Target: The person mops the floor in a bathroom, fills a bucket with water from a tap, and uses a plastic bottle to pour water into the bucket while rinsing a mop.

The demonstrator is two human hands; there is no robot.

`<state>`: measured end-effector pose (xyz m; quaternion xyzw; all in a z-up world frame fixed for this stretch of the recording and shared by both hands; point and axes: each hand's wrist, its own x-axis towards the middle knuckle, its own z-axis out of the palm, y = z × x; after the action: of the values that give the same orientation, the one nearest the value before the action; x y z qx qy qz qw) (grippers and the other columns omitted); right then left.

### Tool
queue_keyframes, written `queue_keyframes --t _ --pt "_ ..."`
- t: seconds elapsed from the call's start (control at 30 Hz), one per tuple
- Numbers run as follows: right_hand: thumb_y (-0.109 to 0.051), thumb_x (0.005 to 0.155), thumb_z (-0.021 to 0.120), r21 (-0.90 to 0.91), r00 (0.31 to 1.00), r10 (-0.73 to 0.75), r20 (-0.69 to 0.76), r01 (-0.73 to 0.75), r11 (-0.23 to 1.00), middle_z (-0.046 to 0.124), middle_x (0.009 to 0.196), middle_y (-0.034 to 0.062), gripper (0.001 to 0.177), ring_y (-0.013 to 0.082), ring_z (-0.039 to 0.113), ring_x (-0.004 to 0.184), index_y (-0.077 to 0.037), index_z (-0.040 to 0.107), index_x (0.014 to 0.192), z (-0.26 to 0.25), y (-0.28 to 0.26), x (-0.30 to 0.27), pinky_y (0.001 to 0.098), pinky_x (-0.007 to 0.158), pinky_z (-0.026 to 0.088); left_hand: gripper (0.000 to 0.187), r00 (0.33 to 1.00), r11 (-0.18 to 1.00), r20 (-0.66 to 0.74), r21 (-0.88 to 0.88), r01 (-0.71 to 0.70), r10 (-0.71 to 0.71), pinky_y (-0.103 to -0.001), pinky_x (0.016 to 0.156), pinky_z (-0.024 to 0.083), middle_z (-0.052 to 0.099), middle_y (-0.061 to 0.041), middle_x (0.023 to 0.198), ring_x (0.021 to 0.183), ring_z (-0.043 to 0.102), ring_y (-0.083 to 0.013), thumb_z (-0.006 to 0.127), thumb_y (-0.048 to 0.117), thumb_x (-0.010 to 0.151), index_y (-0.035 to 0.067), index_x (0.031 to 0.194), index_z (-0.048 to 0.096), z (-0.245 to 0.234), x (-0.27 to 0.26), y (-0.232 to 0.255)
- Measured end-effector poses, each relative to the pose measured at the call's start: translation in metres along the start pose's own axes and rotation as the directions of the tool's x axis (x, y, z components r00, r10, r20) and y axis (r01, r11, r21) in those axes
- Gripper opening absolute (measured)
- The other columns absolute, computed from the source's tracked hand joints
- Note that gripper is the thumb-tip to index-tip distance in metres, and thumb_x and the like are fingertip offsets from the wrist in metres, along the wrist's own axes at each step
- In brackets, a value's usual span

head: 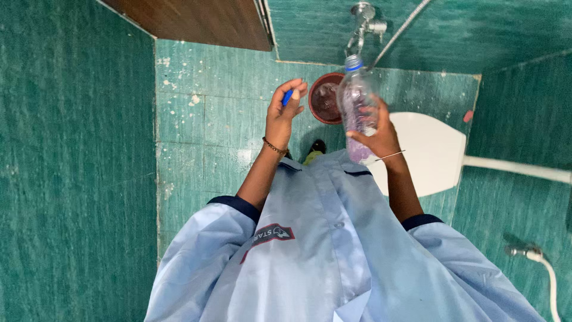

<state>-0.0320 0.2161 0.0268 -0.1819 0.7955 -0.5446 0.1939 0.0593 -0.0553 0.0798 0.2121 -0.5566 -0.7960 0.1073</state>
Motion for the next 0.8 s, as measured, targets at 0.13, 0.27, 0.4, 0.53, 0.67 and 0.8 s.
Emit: queue_keyframes --t 0.13,0.27,0.4,0.53,0.67,0.8 --pt "-0.028 0.067 0.097 -0.012 0.981 -0.089 0.173 0.092 0.996 0.061 0.14 0.016 0.118 0.0281 0.064 0.124 -0.009 0.027 0.161 0.027 -0.025 0.015 0.0415 0.104 0.055 0.036 0.944 0.944 -0.003 0.014 -0.331 0.331 -0.033 0.117 0.045 0.063 -0.006 0.143 0.137 0.057 -0.0162 0.061 0.022 0.111 0.006 0.143 0.057 0.009 0.006 0.012" --pt "-0.027 0.072 0.096 -0.038 0.924 -0.236 0.3 0.258 0.965 0.051 0.156 0.0209 0.112 0.0338 0.053 0.143 -0.005 0.03 0.16 0.053 -0.048 0.021 0.0432 0.115 0.044 0.034 0.937 0.943 -0.119 0.101 -0.318 0.328 -0.029 0.111 0.046 0.063 -0.006 0.14 0.126 0.058 -0.0129 0.063 0.016 0.109 0.003 0.14 0.06 0.006 -0.005 0.018" --pt "-0.026 0.07 0.096 -0.054 0.881 -0.266 0.391 0.311 0.949 0.049 0.155 0.0237 0.112 0.0363 0.049 0.144 -0.002 0.031 0.158 0.074 -0.059 0.031 0.0443 0.117 0.04 0.032 0.894 0.928 -0.252 0.127 -0.349 0.371 -0.026 0.104 0.05 0.065 -0.004 0.135 0.117 0.061 -0.0102 0.065 0.015 0.107 0.005 0.136 0.062 0.002 -0.024 0.027" --pt "-0.027 0.066 0.098 -0.137 0.848 -0.333 0.413 0.419 0.897 0.053 0.148 0.0231 0.113 0.0361 0.054 0.137 -0.001 0.034 0.155 0.1 -0.069 0.035 0.0457 0.114 0.044 0.027 0.822 0.9 -0.369 0.234 -0.368 0.433 -0.025 0.103 0.05 0.069 -0.002 0.128 0.117 0.064 -0.0092 0.066 0.015 0.105 0.005 0.13 0.062 -0.012 -0.034 0.034" --pt "-0.026 0.065 0.097 -0.183 0.828 -0.275 0.489 0.406 0.896 0.058 0.14 0.0205 0.112 0.0342 0.059 0.129 -0.002 0.035 0.155 0.121 -0.078 0.035 0.0446 0.109 0.047 0.021 0.802 0.931 -0.475 0.23 -0.284 0.362 -0.025 0.092 0.05 0.072 -0.005 0.116 0.101 0.061 -0.0099 0.068 0.014 0.105 0.003 0.122 0.069 -0.032 -0.043 0.034" --pt "-0.026 0.066 0.096 -0.064 0.788 -0.314 0.53 0.406 0.911 0.06 0.139 0.0164 0.11 0.029 0.062 0.127 -0.003 0.036 0.155 0.138 -0.091 0.031 0.0411 0.107 0.049 0.019 0.764 0.895 -0.473 0.302 -0.327 0.439 -0.027 0.096 0.051 0.072 -0.006 0.113 0.106 0.065 -0.0117 0.064 0.018 0.106 0.002 0.114 0.068 -0.051 -0.058 0.043"
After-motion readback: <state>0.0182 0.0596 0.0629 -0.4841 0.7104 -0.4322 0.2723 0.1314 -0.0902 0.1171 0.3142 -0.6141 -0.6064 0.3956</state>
